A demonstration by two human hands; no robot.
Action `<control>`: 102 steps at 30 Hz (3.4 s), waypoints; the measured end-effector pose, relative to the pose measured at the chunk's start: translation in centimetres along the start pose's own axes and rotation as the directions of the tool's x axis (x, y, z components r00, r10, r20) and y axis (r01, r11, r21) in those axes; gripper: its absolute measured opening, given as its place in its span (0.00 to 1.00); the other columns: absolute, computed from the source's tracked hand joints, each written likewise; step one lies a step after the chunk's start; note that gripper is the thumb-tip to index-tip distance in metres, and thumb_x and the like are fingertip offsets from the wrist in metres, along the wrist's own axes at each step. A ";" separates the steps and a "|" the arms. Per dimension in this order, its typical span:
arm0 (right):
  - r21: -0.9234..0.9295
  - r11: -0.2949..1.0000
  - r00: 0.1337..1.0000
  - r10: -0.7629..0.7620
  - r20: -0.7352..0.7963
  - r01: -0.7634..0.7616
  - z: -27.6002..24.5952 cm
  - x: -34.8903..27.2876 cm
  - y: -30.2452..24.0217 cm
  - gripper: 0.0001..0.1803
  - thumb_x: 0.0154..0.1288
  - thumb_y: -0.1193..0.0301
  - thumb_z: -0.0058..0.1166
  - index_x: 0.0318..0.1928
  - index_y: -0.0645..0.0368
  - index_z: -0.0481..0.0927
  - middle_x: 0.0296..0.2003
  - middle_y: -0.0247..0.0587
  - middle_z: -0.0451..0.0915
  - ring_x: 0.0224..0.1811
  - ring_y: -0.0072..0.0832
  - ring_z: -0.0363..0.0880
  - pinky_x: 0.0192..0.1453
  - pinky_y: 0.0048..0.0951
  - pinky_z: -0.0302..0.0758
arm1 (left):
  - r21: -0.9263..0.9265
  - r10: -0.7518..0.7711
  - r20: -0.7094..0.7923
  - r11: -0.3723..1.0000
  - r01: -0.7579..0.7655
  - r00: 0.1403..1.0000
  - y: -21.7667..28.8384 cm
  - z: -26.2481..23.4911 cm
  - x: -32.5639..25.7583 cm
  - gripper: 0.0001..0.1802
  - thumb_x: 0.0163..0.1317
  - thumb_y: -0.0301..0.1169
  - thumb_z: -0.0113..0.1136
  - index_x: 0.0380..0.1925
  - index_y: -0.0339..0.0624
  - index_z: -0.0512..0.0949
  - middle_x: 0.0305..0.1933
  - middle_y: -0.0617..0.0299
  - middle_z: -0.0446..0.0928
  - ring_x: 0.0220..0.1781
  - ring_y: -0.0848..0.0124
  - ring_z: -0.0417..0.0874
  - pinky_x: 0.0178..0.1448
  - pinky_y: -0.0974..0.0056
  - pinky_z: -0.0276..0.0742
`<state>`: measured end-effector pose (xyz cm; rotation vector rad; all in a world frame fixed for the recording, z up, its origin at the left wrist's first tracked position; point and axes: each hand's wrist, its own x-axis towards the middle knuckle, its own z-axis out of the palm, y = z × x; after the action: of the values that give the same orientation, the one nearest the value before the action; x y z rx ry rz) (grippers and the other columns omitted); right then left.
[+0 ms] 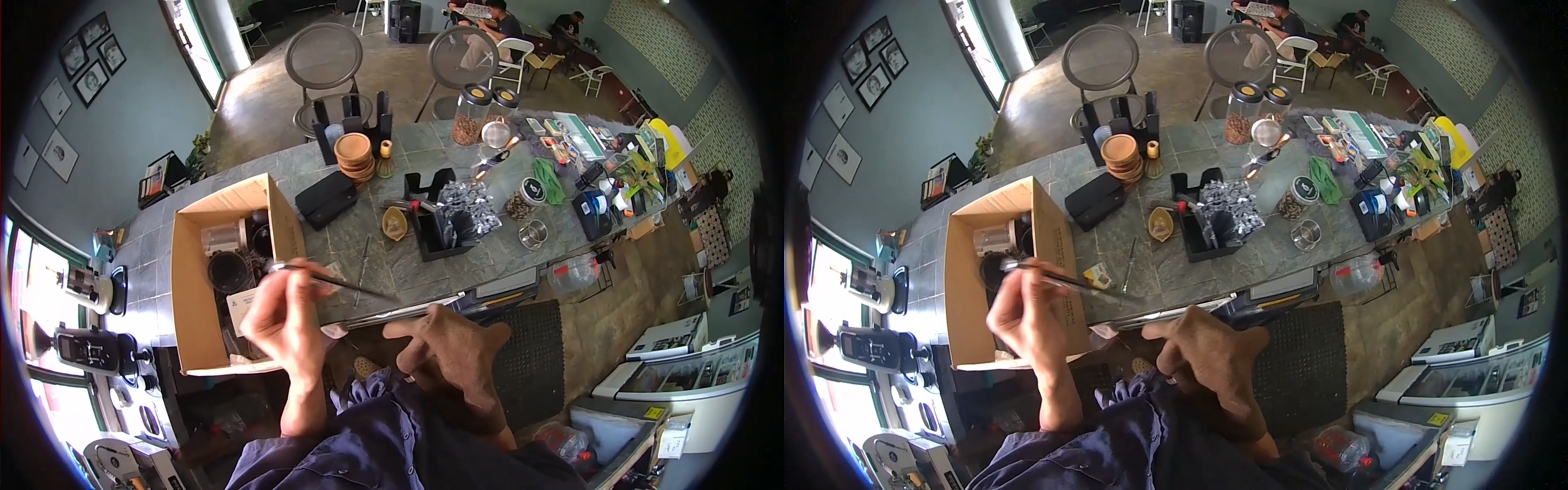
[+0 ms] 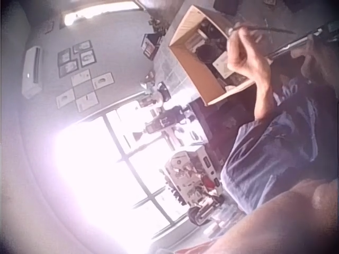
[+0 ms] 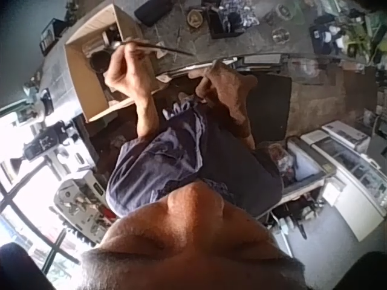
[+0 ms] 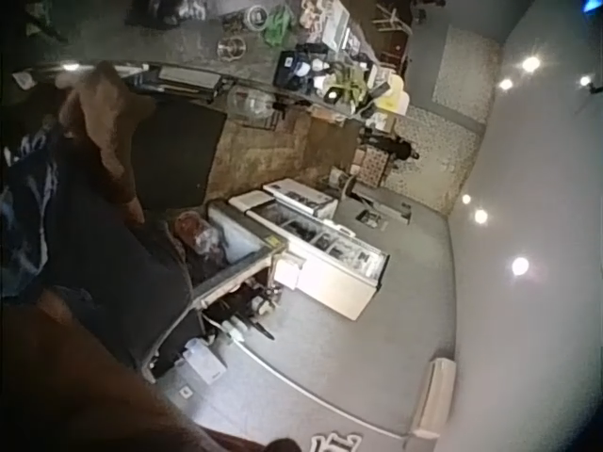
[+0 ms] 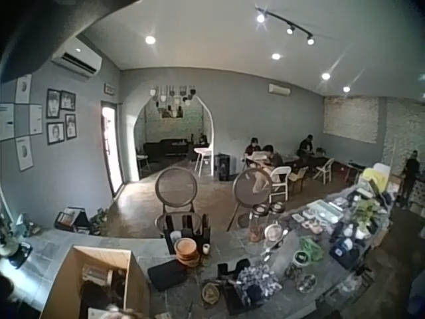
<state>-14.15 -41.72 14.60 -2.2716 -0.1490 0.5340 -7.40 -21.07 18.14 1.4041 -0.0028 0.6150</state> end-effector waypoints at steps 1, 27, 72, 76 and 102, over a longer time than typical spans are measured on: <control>0.202 0.979 0.997 -0.021 -0.072 0.035 0.2 0.3 1.6 0.07 0.76 0.77 0.48 0.47 0.66 0.78 0.37 0.35 0.76 0.38 0.18 0.77 0.35 0.25 0.72 | -0.019 0.074 -0.116 0.997 -0.077 0.990 0.2 1.6 0.2 0.07 0.74 0.22 0.64 0.38 0.26 0.85 0.39 0.49 0.88 0.35 0.69 0.90 0.39 0.69 0.87; 0.054 0.961 0.932 -0.248 -0.266 0.271 -4.8 2.5 18.8 0.13 0.66 0.67 0.63 0.49 0.56 0.85 0.38 0.29 0.84 0.33 0.24 0.85 0.34 0.33 0.78 | 0.543 0.012 0.370 0.809 -0.226 0.929 -20.8 18.5 -7.8 0.10 0.58 0.26 0.80 0.37 0.36 0.88 0.24 0.58 0.82 0.21 0.71 0.80 0.27 0.65 0.74; -0.055 0.962 0.961 -0.271 -0.054 0.268 12.0 5.5 -2.5 0.29 0.63 0.77 0.66 0.65 0.70 0.77 0.54 0.49 0.88 0.57 0.40 0.89 0.62 0.32 0.84 | 0.703 -0.595 0.639 0.197 -0.683 0.487 -26.9 -16.6 11.2 0.13 0.52 0.30 0.73 0.37 0.36 0.88 0.44 0.44 0.88 0.47 0.46 0.92 0.50 0.47 0.89; 0.078 0.910 0.904 -0.390 -0.175 0.408 14.8 6.3 0.2 0.29 0.63 0.78 0.65 0.64 0.71 0.77 0.52 0.49 0.89 0.56 0.40 0.89 0.61 0.34 0.84 | 0.838 -0.760 0.446 0.170 -0.518 0.473 -27.8 -15.1 10.2 0.17 0.55 0.29 0.71 0.45 0.36 0.89 0.55 0.40 0.87 0.57 0.46 0.90 0.58 0.46 0.87; -0.079 0.928 0.924 -0.372 -0.093 0.365 12.9 4.8 -4.6 0.28 0.65 0.76 0.63 0.65 0.69 0.76 0.52 0.47 0.88 0.56 0.40 0.89 0.58 0.36 0.85 | 0.696 -0.815 0.379 -0.061 -0.715 0.438 -17.7 -21.7 13.9 0.16 0.55 0.31 0.69 0.43 0.38 0.90 0.49 0.40 0.89 0.53 0.51 0.92 0.50 0.49 0.89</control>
<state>-14.96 -28.56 8.48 -2.2485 -0.5339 0.2104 3.81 3.68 2.67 3.2542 -0.4872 -0.8692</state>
